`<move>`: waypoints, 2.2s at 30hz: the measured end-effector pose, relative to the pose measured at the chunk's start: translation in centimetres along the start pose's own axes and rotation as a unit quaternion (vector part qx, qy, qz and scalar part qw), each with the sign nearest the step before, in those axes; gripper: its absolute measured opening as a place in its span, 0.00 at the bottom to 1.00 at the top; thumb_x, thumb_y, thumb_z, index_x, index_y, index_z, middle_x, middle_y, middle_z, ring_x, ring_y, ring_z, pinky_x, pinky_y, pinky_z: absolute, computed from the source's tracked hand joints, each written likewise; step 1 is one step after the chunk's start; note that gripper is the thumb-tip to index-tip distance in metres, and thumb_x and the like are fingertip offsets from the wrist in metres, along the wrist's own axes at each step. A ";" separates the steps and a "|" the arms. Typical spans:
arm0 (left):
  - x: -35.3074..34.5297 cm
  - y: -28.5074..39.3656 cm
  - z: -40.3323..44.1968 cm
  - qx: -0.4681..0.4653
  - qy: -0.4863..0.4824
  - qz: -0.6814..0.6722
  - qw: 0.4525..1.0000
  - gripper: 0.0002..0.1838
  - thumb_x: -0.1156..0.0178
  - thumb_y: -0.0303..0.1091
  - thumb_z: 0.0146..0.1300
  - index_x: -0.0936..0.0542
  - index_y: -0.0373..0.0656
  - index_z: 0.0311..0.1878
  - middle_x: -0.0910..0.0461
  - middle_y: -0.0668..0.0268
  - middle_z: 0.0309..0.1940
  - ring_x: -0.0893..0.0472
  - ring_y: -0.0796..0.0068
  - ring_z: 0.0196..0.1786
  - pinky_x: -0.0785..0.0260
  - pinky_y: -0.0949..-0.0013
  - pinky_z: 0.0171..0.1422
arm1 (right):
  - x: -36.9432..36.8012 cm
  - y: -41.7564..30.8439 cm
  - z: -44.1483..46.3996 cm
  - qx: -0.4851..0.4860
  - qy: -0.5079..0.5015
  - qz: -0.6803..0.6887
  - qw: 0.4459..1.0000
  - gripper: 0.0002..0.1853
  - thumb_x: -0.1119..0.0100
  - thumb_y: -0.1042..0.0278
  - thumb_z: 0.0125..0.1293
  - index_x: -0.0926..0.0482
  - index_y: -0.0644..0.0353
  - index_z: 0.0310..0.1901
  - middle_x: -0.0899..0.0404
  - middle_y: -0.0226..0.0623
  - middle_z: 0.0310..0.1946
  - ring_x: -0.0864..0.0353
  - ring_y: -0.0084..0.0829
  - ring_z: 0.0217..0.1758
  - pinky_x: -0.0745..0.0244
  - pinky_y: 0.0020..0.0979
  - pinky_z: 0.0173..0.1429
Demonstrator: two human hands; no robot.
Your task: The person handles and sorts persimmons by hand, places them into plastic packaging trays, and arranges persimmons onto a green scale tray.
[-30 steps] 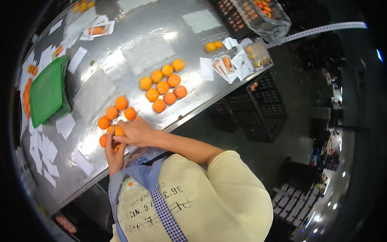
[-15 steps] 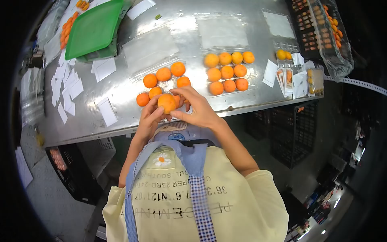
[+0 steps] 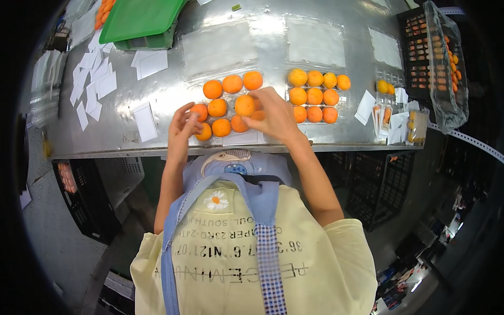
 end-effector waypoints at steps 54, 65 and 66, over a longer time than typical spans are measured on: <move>4.4 -4.2 0.5 0.009 0.094 0.026 0.995 0.13 0.44 0.32 0.67 0.24 0.39 0.52 0.22 0.68 0.35 0.25 0.83 0.33 0.32 0.79 0.38 | 11.8 16.4 -6.5 -0.272 0.102 -0.205 0.934 0.27 0.31 0.52 0.47 0.20 0.55 0.49 0.19 0.37 0.45 0.20 0.39 0.47 0.25 0.37 0.49; 4.7 -3.9 -0.2 -0.008 0.109 0.015 0.994 0.13 0.44 0.32 0.67 0.24 0.38 0.52 0.22 0.67 0.36 0.25 0.83 0.33 0.32 0.78 0.39 | 12.6 17.2 -7.2 -0.289 0.100 -0.112 0.945 0.27 0.30 0.52 0.45 0.19 0.60 0.46 0.19 0.35 0.39 0.22 0.30 0.39 0.26 0.31 0.42; 4.7 -3.9 -0.3 -0.006 0.113 0.014 0.993 0.13 0.44 0.31 0.67 0.24 0.38 0.52 0.22 0.67 0.36 0.25 0.83 0.33 0.32 0.78 0.39 | 12.6 17.4 -7.6 -0.284 0.124 -0.065 0.949 0.27 0.29 0.54 0.45 0.20 0.60 0.46 0.20 0.35 0.39 0.23 0.29 0.38 0.27 0.29 0.41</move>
Point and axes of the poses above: each hand's wrist, its own z-axis towards the middle knuckle, its own x-axis out of the back of the hand, y = z × x, the point moved 4 cm from there along z, towards the middle knuckle
